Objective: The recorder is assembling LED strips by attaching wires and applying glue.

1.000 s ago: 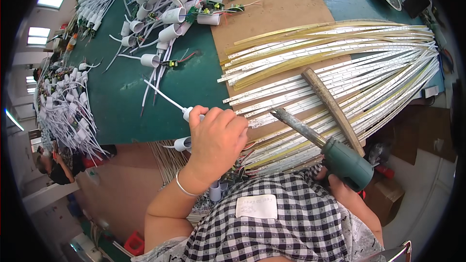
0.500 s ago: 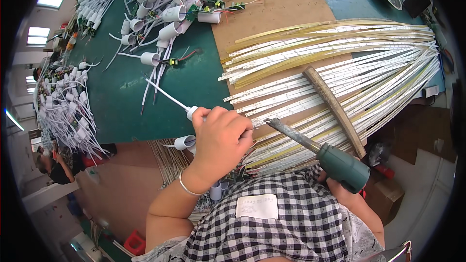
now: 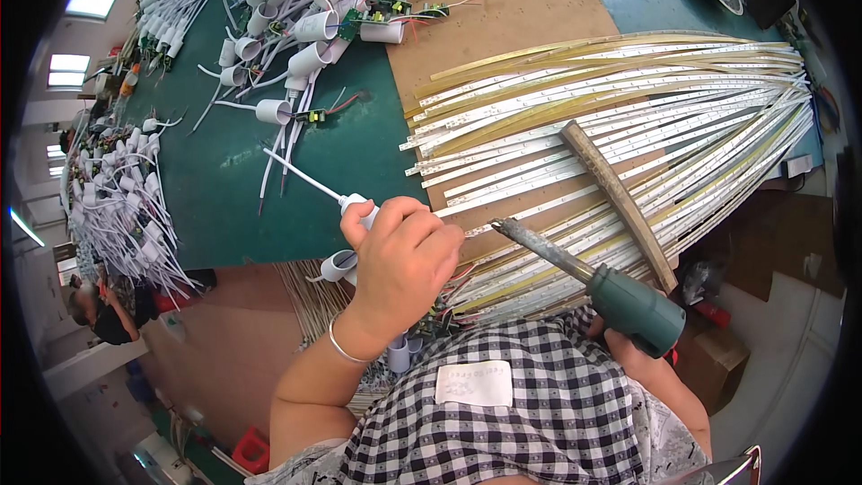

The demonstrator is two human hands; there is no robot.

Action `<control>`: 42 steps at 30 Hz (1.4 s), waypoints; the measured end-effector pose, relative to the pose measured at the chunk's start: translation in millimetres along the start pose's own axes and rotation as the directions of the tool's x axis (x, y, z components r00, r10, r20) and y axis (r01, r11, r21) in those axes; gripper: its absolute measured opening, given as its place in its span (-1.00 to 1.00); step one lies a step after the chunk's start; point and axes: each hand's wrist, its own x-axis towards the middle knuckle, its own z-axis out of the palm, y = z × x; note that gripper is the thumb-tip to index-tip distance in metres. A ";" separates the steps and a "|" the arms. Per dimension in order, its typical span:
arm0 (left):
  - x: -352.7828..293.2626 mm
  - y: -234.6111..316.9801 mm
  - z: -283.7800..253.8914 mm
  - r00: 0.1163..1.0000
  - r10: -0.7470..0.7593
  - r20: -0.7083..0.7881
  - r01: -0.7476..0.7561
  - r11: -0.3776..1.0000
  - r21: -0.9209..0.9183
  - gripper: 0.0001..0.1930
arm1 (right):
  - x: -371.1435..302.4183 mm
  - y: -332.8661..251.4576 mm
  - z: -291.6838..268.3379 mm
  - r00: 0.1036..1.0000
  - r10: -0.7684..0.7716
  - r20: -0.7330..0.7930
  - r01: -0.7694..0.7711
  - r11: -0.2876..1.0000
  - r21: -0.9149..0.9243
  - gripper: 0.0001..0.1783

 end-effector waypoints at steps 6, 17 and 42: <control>1.6 1.0 0.5 1.000 0.022 -0.006 -0.022 1.000 0.010 -0.86 | 2.2 -2.6 -1.3 0.999 0.023 0.036 -0.022 0.999 -0.032 -0.83; 0.4 15.1 1.6 0.972 -0.228 0.057 0.231 0.971 -0.055 -0.86 | 2.9 -2.7 -5.3 0.994 0.072 0.086 -0.064 0.993 -0.096 -0.81; 2.1 12.3 4.7 0.970 -0.236 0.059 0.239 0.969 -0.059 -0.86 | -2.6 5.7 -2.6 0.994 0.066 0.087 -0.059 0.995 -0.079 -0.73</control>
